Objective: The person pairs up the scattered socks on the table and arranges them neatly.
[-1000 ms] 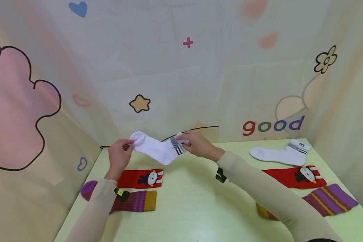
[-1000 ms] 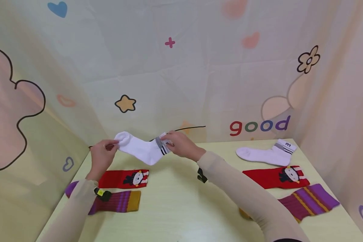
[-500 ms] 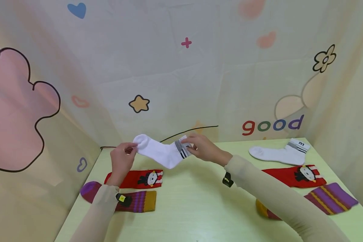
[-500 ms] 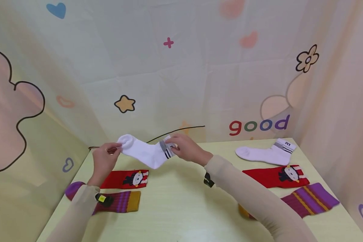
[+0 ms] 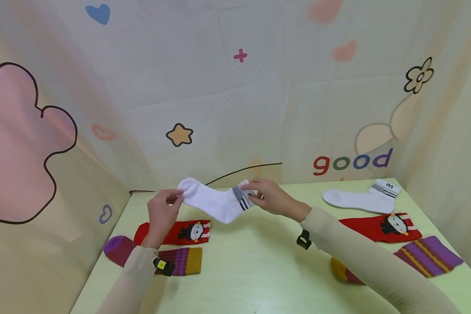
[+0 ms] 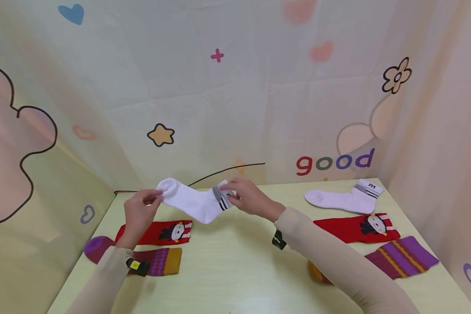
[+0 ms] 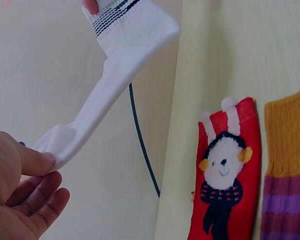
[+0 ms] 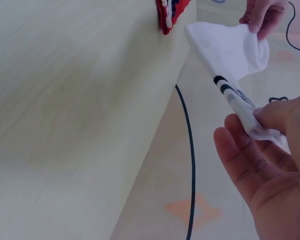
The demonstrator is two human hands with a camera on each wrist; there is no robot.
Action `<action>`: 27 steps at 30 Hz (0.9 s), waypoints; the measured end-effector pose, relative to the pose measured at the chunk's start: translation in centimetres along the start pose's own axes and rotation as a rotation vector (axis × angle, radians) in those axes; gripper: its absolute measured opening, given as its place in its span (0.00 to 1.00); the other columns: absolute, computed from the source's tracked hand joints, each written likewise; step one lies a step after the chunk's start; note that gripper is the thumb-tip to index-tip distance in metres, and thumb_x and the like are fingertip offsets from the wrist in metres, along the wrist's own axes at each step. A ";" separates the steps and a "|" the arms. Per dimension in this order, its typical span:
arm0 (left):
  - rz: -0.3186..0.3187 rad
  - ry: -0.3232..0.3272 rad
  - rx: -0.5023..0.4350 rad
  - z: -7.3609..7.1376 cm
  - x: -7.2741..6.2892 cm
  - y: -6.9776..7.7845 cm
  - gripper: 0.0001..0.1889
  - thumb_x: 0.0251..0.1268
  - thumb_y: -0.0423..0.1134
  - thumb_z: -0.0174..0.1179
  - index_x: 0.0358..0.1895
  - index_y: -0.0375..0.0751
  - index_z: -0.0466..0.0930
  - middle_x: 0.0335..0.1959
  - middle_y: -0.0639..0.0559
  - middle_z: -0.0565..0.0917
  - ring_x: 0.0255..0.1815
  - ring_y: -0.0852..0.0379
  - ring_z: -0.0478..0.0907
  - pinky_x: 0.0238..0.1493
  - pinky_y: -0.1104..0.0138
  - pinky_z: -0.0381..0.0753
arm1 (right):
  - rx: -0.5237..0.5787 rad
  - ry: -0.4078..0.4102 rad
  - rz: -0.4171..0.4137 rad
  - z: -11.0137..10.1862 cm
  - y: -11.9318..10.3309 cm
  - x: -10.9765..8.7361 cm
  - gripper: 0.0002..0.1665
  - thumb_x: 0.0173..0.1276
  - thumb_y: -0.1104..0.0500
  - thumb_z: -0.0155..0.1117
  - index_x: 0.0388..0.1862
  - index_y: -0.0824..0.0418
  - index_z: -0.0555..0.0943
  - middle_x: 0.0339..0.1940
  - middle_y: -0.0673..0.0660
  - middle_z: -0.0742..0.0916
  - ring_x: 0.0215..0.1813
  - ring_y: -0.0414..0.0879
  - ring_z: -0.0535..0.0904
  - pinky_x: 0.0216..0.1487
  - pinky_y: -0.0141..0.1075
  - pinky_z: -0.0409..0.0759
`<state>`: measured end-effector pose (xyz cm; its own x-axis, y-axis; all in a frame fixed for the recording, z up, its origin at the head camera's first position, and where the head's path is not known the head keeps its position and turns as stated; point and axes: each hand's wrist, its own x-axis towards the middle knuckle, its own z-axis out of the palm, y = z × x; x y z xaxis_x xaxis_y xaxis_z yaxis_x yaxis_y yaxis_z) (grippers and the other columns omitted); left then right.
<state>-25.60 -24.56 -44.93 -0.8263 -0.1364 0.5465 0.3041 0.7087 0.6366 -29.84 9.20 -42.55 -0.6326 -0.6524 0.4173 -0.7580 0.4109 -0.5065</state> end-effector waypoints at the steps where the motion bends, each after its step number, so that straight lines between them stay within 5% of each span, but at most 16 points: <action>1: 0.003 -0.003 -0.004 0.1 -0.1 0.1 0.09 0.65 0.31 0.70 0.47 0.33 0.89 0.46 0.39 0.88 0.39 0.44 0.86 0.45 0.51 0.88 | 0.003 0.002 0.005 -0.1 0.0 -0.2 0.21 0.67 0.73 0.69 0.58 0.68 0.84 0.51 0.63 0.84 0.33 0.44 0.84 0.34 0.28 0.83; 27: 0.009 -0.060 -0.077 2.3 -3.0 2.4 0.09 0.63 0.30 0.72 0.46 0.36 0.90 0.47 0.43 0.88 0.38 0.49 0.85 0.43 0.54 0.88 | 0.007 0.005 0.079 -1.4 0.2 -5.6 0.22 0.67 0.71 0.69 0.61 0.67 0.83 0.52 0.62 0.85 0.32 0.42 0.81 0.31 0.30 0.82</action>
<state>-23.45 -20.89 -46.27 -0.8496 -0.0867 0.5202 0.3455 0.6538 0.6732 -26.69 13.81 -43.89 -0.6913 -0.6151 0.3791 -0.7044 0.4569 -0.5432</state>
